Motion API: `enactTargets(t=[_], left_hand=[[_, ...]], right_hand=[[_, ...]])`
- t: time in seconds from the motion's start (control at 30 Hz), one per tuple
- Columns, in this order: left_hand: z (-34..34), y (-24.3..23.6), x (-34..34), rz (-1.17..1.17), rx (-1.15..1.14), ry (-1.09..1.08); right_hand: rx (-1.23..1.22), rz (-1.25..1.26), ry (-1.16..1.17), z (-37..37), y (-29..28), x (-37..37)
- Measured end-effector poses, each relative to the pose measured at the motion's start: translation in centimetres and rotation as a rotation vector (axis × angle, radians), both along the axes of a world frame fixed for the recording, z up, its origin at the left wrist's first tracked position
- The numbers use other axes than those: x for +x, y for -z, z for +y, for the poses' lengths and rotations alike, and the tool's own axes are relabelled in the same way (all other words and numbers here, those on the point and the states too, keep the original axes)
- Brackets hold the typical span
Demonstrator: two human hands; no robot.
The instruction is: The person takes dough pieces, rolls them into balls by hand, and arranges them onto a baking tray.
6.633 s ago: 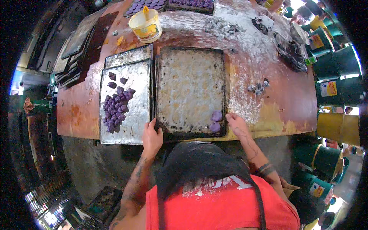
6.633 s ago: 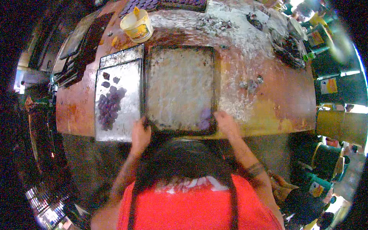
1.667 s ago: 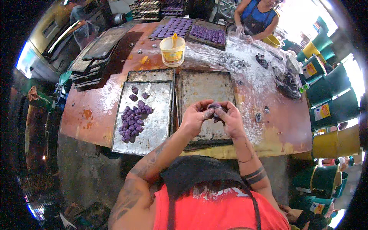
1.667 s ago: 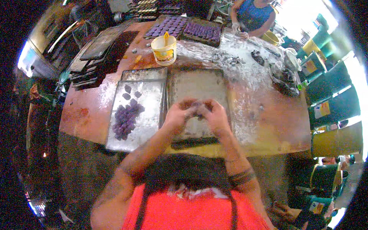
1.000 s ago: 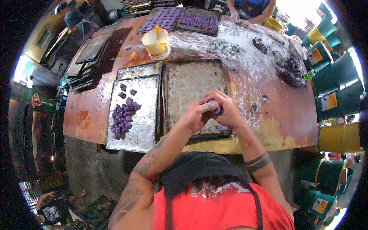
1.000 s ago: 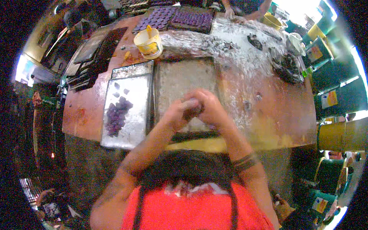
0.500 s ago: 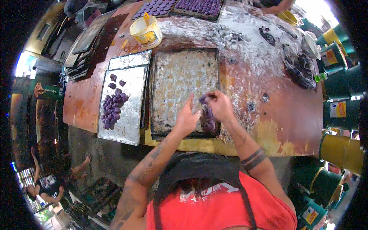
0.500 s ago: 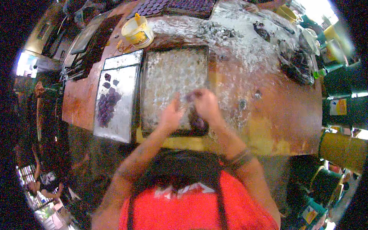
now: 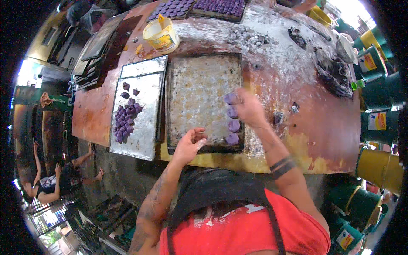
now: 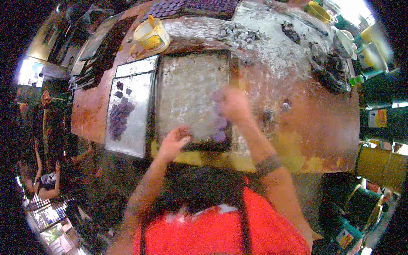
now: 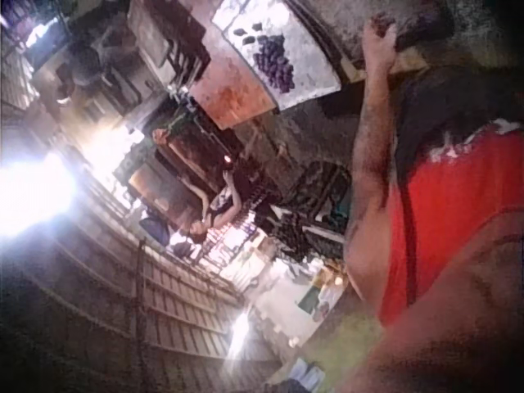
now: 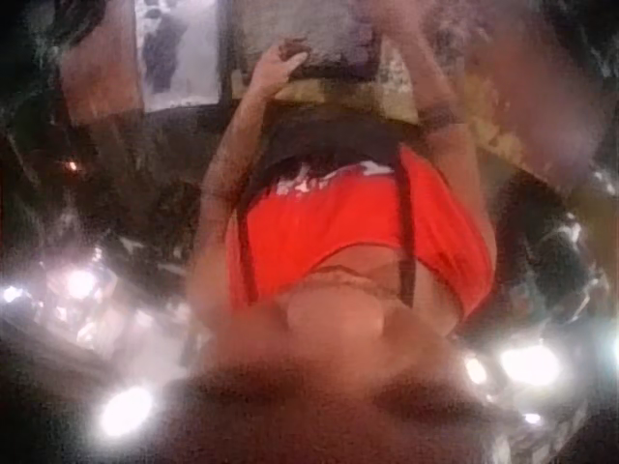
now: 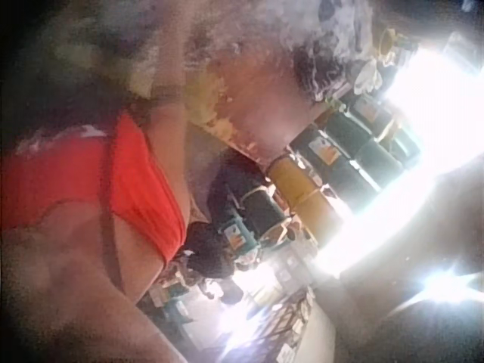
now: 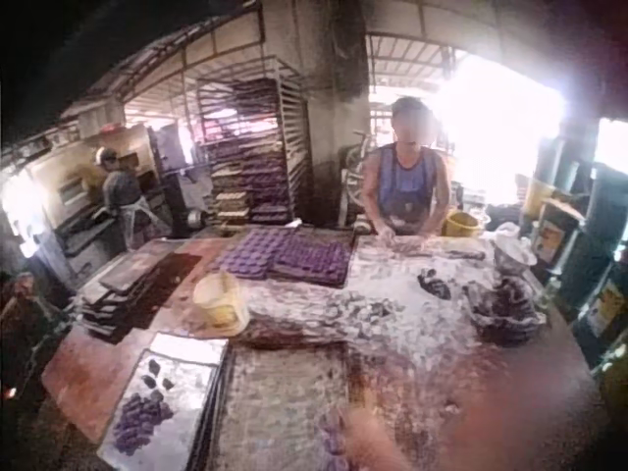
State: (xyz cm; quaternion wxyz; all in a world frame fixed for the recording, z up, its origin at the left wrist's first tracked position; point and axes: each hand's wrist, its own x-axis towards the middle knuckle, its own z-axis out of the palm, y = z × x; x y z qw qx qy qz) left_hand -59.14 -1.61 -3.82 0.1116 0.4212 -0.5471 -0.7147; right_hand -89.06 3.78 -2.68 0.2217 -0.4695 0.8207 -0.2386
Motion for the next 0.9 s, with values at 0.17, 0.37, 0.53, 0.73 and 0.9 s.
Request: enactTargets(t=[0.17,0.37,0.53,0.73,0.9], left_hand=[[-5.2,0.2,4.5,-0.155,-0.255,-0.038],[-16.1,2.9,8.1,-0.491,-0.712,-0.132],[-23.9,3.2,13.4,-0.883,-1.489,0.038],[-21.1,1.8,6.3,-0.103,-1.198,-0.176],[-11.3,-5.5,2.4,0.246,-0.056,-0.225]], right_hand=[[0.024,0.454,0.358,10.3,4.5,-8.5],[-0.499,0.064,0.545,18.1,8.1,-11.8],[-0.676,-0.56,0.805,20.9,4.6,-6.9],[-0.301,-0.331,0.248,9.8,5.8,5.0],[-0.455,-0.359,0.004,-2.3,-9.3,17.8]])
